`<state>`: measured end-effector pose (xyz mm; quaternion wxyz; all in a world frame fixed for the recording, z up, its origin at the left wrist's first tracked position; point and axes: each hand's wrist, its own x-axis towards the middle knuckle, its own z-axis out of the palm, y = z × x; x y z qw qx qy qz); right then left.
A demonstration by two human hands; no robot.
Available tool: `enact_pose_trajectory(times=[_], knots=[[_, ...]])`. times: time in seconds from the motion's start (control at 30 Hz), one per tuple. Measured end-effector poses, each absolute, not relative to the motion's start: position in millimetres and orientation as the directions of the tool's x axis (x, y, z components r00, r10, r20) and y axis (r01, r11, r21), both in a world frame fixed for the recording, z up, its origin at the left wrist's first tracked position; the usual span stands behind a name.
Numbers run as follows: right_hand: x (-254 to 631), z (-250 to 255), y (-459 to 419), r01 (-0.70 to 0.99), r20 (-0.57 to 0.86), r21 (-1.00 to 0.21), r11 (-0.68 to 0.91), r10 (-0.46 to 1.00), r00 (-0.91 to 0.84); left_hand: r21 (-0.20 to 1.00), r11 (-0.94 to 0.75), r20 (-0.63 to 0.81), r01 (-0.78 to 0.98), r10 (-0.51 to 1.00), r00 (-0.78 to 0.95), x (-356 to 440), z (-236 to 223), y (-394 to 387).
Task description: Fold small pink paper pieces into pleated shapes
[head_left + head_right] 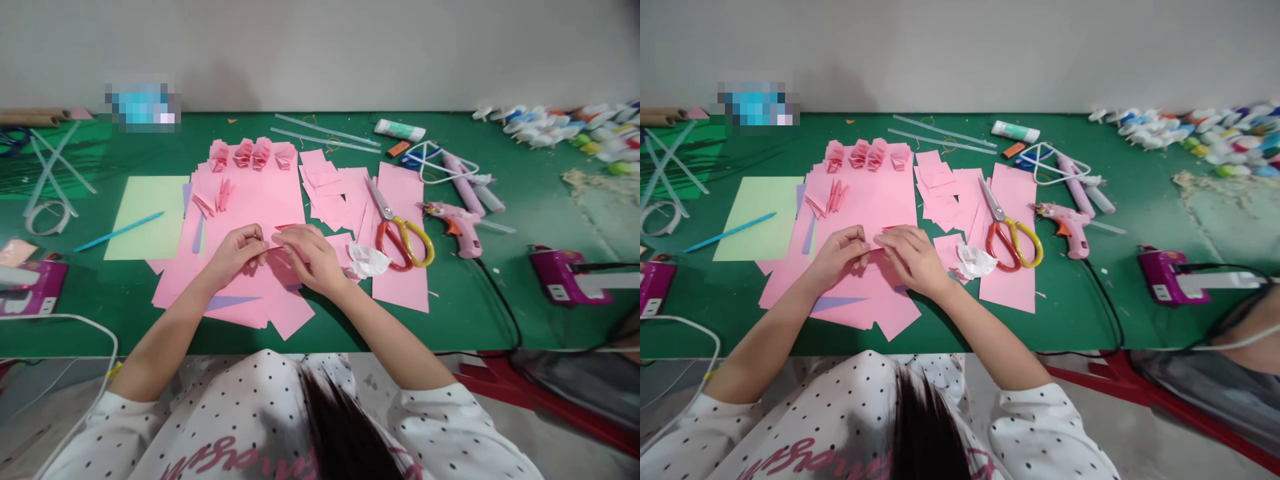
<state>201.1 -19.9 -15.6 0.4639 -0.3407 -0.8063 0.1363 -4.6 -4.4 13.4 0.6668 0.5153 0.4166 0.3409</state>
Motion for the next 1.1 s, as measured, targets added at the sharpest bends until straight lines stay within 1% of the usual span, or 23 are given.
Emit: enact_pose_trajectory(times=[0.1,0.2,0.33,0.43,0.57,0.7,0.83,0.97,1.1], knots=[[201.5,-13.5,-20.6,0.415,0.635,-0.578,0.702,0.707,-0.312,0.977,0.214,-0.193,0.004,0.875,0.445,-5.6,11.5,-4.7],[200.4,-11.8,-23.3,0.371,0.595,-0.667,0.647,0.761,-0.257,0.984,0.171,-0.173,0.046,0.873,0.456,-6.7,11.8,-4.7],[196.7,-11.6,-25.6,0.249,0.467,-0.834,0.493,0.870,-0.158,0.990,0.117,-0.140,0.079,0.880,0.454,-5.8,15.4,-4.9],[194.5,-11.6,-25.5,0.193,0.394,-0.892,0.409,0.912,-0.113,0.992,0.085,-0.120,0.096,0.882,0.456,-4.0,17.0,-5.9],[193.7,-11.2,-24.5,0.160,0.364,-0.917,0.367,0.930,-0.048,0.993,0.076,-0.109,0.088,0.873,0.475,-2.3,16.8,-8.3],[193.3,-12.3,-23.9,0.135,0.364,-0.922,0.364,0.931,-0.022,0.994,0.046,-0.087,0.098,0.877,0.473,-1.9,16.9,-9.4],[192.1,-13.2,-24.2,0.097,0.340,-0.936,0.339,0.940,0.003,0.982,-0.044,-0.043,0.183,0.894,0.445,-0.8,18.2,-9.4],[191.9,-12.7,-24.7,0.096,0.314,-0.945,0.311,0.949,0.014,0.955,-0.141,0.017,0.260,0.904,0.428,1.4,18.5,-11.3],[191.7,-13.0,-25.0,0.090,0.316,-0.945,0.313,0.948,0.021,0.961,-0.125,0.012,0.247,0.910,0.414,2.1,18.7,-12.9]])
